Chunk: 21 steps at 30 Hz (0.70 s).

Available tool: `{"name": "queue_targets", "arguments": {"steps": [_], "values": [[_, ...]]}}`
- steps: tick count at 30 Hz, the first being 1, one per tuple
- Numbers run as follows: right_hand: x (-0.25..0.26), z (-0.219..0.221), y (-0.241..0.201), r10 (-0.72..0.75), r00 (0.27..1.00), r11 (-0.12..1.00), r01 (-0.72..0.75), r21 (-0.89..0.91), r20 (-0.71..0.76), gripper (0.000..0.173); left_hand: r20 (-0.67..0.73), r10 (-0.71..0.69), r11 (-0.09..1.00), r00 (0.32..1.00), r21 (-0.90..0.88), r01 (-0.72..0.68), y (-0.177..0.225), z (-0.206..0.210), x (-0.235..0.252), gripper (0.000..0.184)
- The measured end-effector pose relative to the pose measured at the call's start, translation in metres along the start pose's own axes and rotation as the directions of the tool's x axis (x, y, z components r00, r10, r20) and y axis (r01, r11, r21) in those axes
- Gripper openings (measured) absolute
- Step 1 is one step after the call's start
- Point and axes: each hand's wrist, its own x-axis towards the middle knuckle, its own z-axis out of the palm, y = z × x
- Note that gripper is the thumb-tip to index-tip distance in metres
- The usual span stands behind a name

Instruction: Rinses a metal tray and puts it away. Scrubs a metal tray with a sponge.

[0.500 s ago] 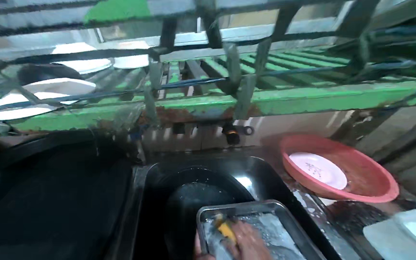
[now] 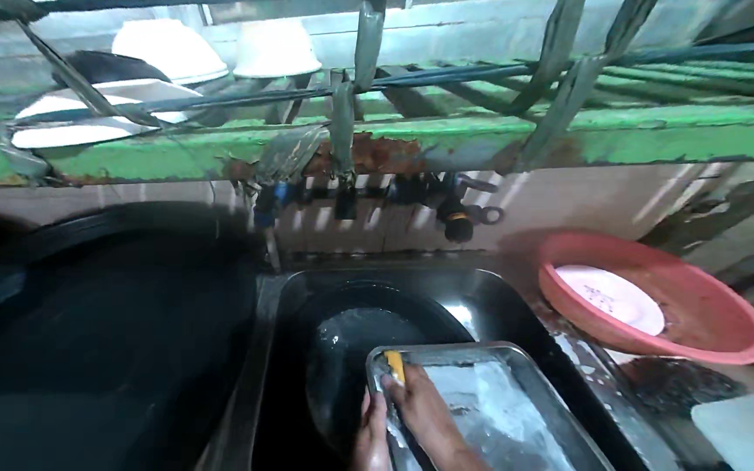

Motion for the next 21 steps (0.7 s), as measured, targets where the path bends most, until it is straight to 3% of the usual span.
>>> {"name": "queue_targets", "arguments": {"steps": [3, 7, 10, 12, 15, 17, 19, 21], "values": [[-0.025, 0.0, -0.005, 0.02, 0.99, 0.999, -0.025, 0.038, 0.141, 0.042, -0.067, 0.009, 0.999, 0.998, 0.047, -0.005, 0.003, 0.001, -0.002, 0.055], [-0.066, -0.019, -0.017, 0.086, 0.895, 0.935, 0.079, -0.346, 0.438, 0.049, -0.056, -0.039, 0.997, 0.998, 0.059, 0.043, 0.004, -0.005, 0.001, 0.058], [-0.075, -0.033, -0.013, 0.091, 0.83, 0.86, 0.213, -0.463, 0.551, 0.046, -0.039, -0.097, 0.995, 0.994, 0.004, 0.098, 0.002, -0.003, 0.004, 0.082], [-0.073, -0.046, 0.012, 0.069, 0.827, 0.874, 0.22, -0.434, 0.558, 0.046, -0.03, -0.095, 0.995, 0.995, -0.021, 0.095, 0.002, -0.002, 0.005, 0.094], [-0.071, -0.093, 0.078, 0.181, 0.888, 0.911, 0.011, -0.413, 0.422, 0.045, -0.051, -0.079, 0.996, 0.996, -0.031, 0.078, 0.001, -0.004, 0.005, 0.096], [-0.069, -0.129, 0.115, 0.262, 0.895, 0.876, -0.064, -0.478, 0.36, 0.049, -0.051, -0.061, 0.997, 0.997, -0.043, 0.059, -0.001, -0.003, 0.006, 0.094], [-0.066, -0.136, 0.12, 0.27, 0.886, 0.848, -0.034, -0.529, 0.377, 0.056, -0.05, -0.029, 0.997, 0.998, -0.069, 0.025, -0.003, -0.002, 0.007, 0.092], [-0.071, -0.111, 0.097, 0.162, 0.892, 0.876, 0.067, -0.478, 0.421, 0.062, -0.059, -0.012, 0.994, 0.998, -0.108, 0.005, -0.003, 0.0, 0.007, 0.088]]}}
